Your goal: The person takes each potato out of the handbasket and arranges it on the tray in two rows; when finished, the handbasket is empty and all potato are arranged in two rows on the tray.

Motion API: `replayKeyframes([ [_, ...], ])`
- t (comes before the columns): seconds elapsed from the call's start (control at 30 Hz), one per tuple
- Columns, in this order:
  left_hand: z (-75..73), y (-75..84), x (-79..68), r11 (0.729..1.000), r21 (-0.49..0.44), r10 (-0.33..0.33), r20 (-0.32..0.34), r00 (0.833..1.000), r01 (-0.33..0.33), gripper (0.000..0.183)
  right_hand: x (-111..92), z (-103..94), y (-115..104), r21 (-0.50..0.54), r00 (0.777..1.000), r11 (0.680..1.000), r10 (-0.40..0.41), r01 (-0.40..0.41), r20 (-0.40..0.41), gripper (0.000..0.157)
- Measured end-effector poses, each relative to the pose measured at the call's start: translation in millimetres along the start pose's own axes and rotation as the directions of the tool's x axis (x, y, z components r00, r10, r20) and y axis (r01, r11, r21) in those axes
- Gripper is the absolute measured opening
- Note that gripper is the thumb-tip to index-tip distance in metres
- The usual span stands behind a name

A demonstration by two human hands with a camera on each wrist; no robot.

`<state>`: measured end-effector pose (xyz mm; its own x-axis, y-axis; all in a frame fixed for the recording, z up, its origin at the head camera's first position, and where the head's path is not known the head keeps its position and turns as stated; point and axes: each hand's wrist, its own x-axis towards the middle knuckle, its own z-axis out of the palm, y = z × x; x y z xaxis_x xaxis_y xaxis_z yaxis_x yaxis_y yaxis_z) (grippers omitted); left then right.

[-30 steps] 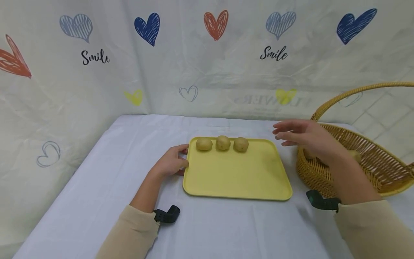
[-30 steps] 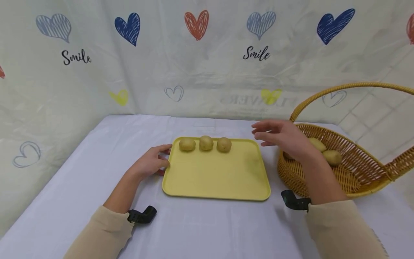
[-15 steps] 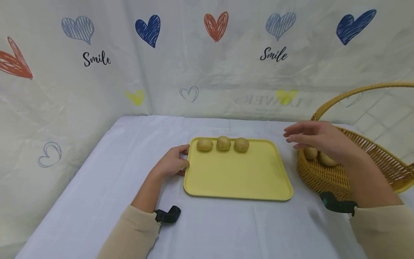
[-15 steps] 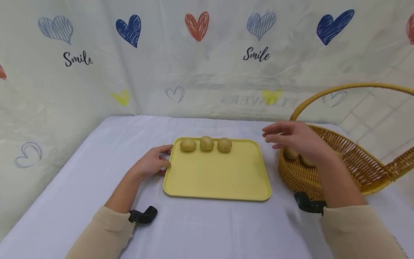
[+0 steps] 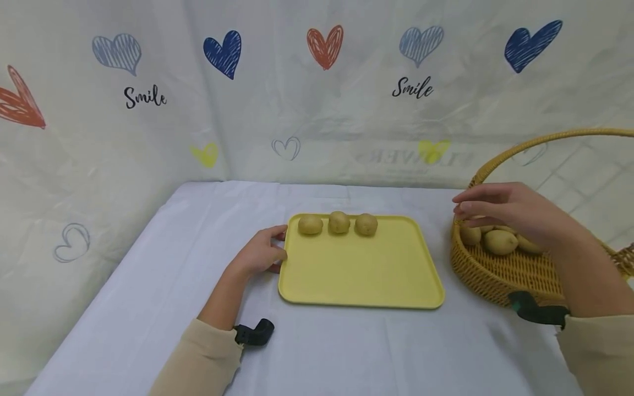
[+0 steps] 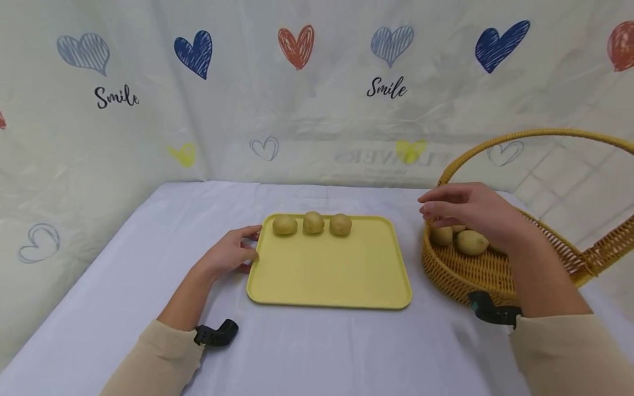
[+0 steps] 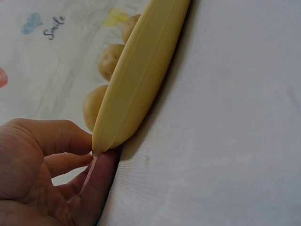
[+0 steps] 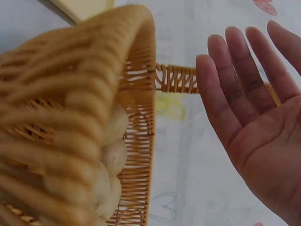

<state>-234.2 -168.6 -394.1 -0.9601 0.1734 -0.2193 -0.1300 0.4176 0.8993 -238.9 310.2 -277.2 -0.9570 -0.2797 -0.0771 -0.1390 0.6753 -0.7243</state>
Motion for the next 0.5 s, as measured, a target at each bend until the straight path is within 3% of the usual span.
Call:
replayKeyframes([
  [0.13,0.0,-1.2,-0.8,1.000,-0.004,-0.002,0.003,1.000,0.002,0.081,-4,-7.2,3,-0.010,1.000,1.000,-0.021,0.021,-0.010,0.047],
  [0.5,-0.2,-0.5,-0.6,1.000,-0.001,0.005,0.002,1.000,-0.005,0.082,-1,-27.9,20,-0.080,1.000,0.996,0.026,-0.026,-0.007,0.053],
])
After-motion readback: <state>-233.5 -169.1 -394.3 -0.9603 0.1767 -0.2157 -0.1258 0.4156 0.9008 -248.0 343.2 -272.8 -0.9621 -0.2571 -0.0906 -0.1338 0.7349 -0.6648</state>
